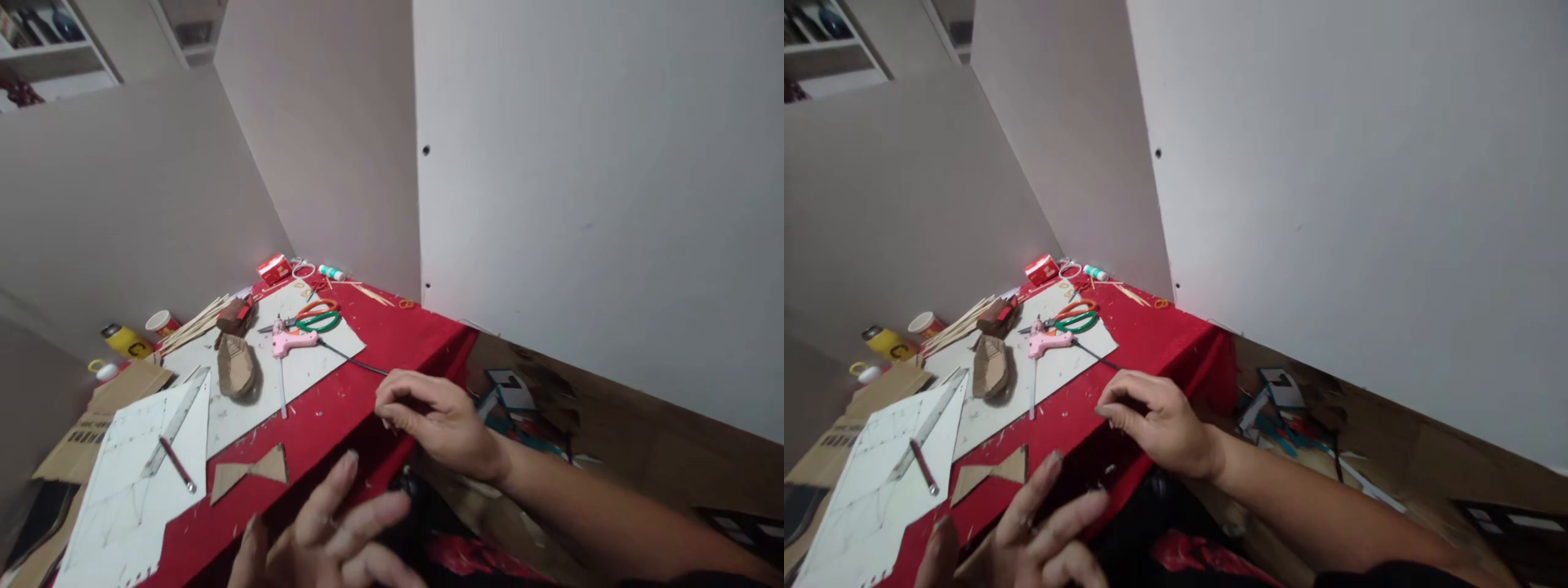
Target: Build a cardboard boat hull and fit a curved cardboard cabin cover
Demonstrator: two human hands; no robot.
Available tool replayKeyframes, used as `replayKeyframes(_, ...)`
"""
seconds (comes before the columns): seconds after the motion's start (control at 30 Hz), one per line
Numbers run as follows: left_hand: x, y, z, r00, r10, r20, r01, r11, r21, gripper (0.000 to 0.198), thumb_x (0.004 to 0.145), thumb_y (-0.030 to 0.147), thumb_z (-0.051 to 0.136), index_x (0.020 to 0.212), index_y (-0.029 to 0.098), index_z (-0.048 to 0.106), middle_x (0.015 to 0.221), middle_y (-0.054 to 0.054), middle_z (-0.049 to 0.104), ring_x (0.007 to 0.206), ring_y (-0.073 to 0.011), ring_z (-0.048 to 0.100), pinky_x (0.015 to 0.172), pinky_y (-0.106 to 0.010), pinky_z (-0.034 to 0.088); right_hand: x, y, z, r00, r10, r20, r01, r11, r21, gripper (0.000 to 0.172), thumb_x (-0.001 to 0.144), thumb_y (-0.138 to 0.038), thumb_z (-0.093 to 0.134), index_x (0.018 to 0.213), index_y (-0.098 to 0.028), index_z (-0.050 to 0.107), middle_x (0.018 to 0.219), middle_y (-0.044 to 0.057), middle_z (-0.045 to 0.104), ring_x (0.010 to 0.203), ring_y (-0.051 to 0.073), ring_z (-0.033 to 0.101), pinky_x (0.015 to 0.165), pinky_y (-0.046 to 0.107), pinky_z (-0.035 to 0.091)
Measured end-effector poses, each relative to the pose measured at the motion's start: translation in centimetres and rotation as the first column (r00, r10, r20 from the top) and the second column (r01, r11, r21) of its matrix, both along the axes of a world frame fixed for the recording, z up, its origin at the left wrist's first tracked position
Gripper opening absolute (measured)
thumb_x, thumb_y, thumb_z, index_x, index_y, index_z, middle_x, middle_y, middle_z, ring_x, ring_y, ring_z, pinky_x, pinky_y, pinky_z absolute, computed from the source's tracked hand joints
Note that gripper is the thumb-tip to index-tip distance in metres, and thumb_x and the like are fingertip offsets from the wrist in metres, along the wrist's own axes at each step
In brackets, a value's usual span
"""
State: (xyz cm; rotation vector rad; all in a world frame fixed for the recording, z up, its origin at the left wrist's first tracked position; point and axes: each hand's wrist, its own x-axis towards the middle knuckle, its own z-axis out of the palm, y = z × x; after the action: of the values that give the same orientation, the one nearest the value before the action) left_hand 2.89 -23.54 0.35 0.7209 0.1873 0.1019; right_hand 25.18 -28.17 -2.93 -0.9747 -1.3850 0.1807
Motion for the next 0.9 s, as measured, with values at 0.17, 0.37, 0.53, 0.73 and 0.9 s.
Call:
replayKeyframes(0.17,1.0,-0.1,-0.1,0.992,0.089,0.090,-0.084,0.995,-0.055,0.070,0.085,0.067,0.040,0.140,0.025,0.049,0.144,-0.014,0.050,0.117,-0.0328,0.054,0.088,-0.044,0.046,-1.1,-0.5,0.0,0.992,0.090,-0.089,-0.084,0.994,0.065,0.020,0.087,-0.012,0.063,0.107,-0.018,0.066,0.080,0.002,0.069,0.063,0.009,0.066,0.059,0.019,0.055)
replayKeyframes(0.37,1.1,-0.3,-0.5,0.987,0.153,0.050,-0.151,0.988,-0.040,0.069,0.087,0.065,0.038,0.140,0.023,0.049,0.142,-0.015,0.051,0.117,-0.0343,0.053,0.089,-0.045,0.045,-1.5,-0.6,0.6,0.987,0.020,0.159,-0.031,0.997,0.068,0.012,0.088,-0.019,0.064,0.099,-0.019,0.068,0.083,0.004,0.074,0.074,0.013,0.071,0.068,0.021,0.058)
replayKeyframes(0.53,0.7,-0.2,-1.1,0.980,0.192,0.059,-0.200,0.944,0.261,0.069,0.086,0.065,0.044,0.143,0.027,0.044,0.147,-0.014,0.046,0.116,-0.0331,0.053,0.089,-0.044,0.044,-1.3,-0.3,0.6,0.954,-0.031,0.300,0.044,0.998,-0.037,0.015,0.092,-0.023,0.058,0.102,-0.022,0.069,0.085,0.005,0.076,0.071,0.015,0.072,0.065,0.022,0.059)
replayKeyframes(0.73,-0.3,-0.1,-1.6,0.952,0.306,0.007,-0.223,0.678,0.700,0.071,0.087,0.062,0.046,0.145,0.022,0.040,0.142,-0.017,0.050,0.116,-0.0320,0.053,0.095,-0.043,0.042,-1.1,0.3,0.3,0.892,0.094,0.442,-0.064,0.994,-0.084,0.021,0.096,-0.017,0.048,0.105,-0.020,0.067,0.082,0.003,0.075,0.071,0.012,0.071,0.064,0.020,0.057)
replayKeyframes(0.9,-0.2,0.1,-2.1,0.966,0.254,0.049,-0.201,0.620,0.758,0.076,0.088,0.061,0.046,0.149,0.020,0.030,0.146,-0.018,0.044,0.116,-0.0325,0.054,0.094,-0.042,0.044,-1.4,0.2,0.1,0.829,-0.006,0.560,-0.007,1.000,0.021,0.019,0.099,-0.019,0.043,0.100,-0.017,0.062,0.079,0.003,0.073,0.067,0.013,0.068,0.062,0.023,0.054)
